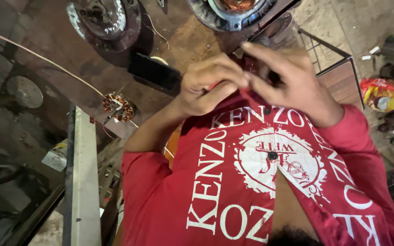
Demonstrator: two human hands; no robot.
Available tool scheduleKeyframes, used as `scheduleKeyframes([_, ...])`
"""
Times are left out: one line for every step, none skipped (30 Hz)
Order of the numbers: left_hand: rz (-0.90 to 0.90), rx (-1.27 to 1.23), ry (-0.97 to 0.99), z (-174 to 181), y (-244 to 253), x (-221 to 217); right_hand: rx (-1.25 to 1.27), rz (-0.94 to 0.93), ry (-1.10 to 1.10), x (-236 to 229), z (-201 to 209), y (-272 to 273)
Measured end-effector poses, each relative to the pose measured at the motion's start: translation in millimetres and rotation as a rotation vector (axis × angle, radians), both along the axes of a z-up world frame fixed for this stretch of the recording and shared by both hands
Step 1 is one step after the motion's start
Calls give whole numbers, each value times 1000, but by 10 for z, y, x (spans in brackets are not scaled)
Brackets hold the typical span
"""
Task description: The person winds copper wire around a motor stator by hand, repeatedly pulling and arranging the wire into the slots. They handle the stator and wire continuously, occasionally adjusting their grip and the wire's position.
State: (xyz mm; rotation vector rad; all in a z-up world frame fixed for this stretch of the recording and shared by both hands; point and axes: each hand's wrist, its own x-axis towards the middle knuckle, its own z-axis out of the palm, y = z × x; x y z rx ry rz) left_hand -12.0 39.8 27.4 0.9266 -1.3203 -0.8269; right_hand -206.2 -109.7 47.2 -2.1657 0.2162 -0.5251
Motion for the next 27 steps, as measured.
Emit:
scheduleKeyframes([-130,28,137,93,51,50,-72,19,4,75,-81,-20])
scheduleKeyframes([-260,55,275,199,103,104,-143,39,9,117,-138,-26])
scheduleKeyframes([-306,17,307,322,152,170,-153,4,6,132,-175,-27])
scheduleKeyframes([-351,-21,340,454,204,232,-162,-31,3,147,-210,-20])
scheduleKeyframes([-323,-62,416,567,243,264,-171,-61,0,152,-242,-20])
scheduleKeyframes([-294,-101,495,662,281,297,-186,-93,-9,147,-269,-36])
scheduleKeyframes([-211,-130,593,742,341,324,-197,-123,-16,125,-290,-49])
scheduleKeyframes([-126,-159,689,792,397,363,-208,-153,-23,100,-308,-54])
scheduleKeyframes([-175,-251,703,768,384,507,-243,-150,-80,84,-323,-65])
scheduleKeyframes([-226,-342,715,707,357,643,-279,-148,-137,65,-331,-73])
scheduleKeyframes([-151,-343,737,633,370,706,-312,-146,-192,41,-336,-63])
scheduleKeyframes([-75,-343,757,547,396,755,-339,-119,-246,22,-338,-47])
scheduleKeyframes([167,-168,673,467,440,755,-367,-97,-303,18,-337,-36])
scheduleKeyframes([405,6,579,380,477,714,-394,-75,-361,24,-334,-35])
scheduleKeyframes([637,177,475,283,488,655,-376,-53,-408,25,-321,-25])
scheduleKeyframes([730,299,242,173,468,571,-359,-31,-455,26,-302,-10])
scheduleKeyframes([820,415,5,73,436,467,-341,-5,-502,40,-284,2])
scheduleKeyframes([643,418,93,-10,402,347,-354,-9,-498,56,-264,16])
scheduleKeyframes([469,414,178,-80,355,226,-366,-8,-495,75,-245,18])
scheduleKeyframes([433,315,-41,-142,289,125,-378,-8,-493,90,-228,23])
scheduleKeyframes([387,218,-256,-200,212,24,-359,5,-430,73,-202,19])
scheduleKeyframes([368,181,-272,-246,133,-61,-339,18,-367,53,-180,15])
scheduleKeyframes([349,142,-287,-284,46,-119,-319,31,-305,51,-171,9])
scheduleKeyframes([393,51,-323,-316,-42,-154,-300,28,-309,58,-172,-3])
scheduleKeyframes([432,-37,-358,-342,-117,-185,-277,23,-311,67,-179,5])
scheduleKeyframes([470,-126,-393,-361,-179,-208,-254,18,-313,81,-191,14])
scheduleKeyframes([500,-93,-448,-372,-238,-219,-243,0,-306,100,-202,-1])
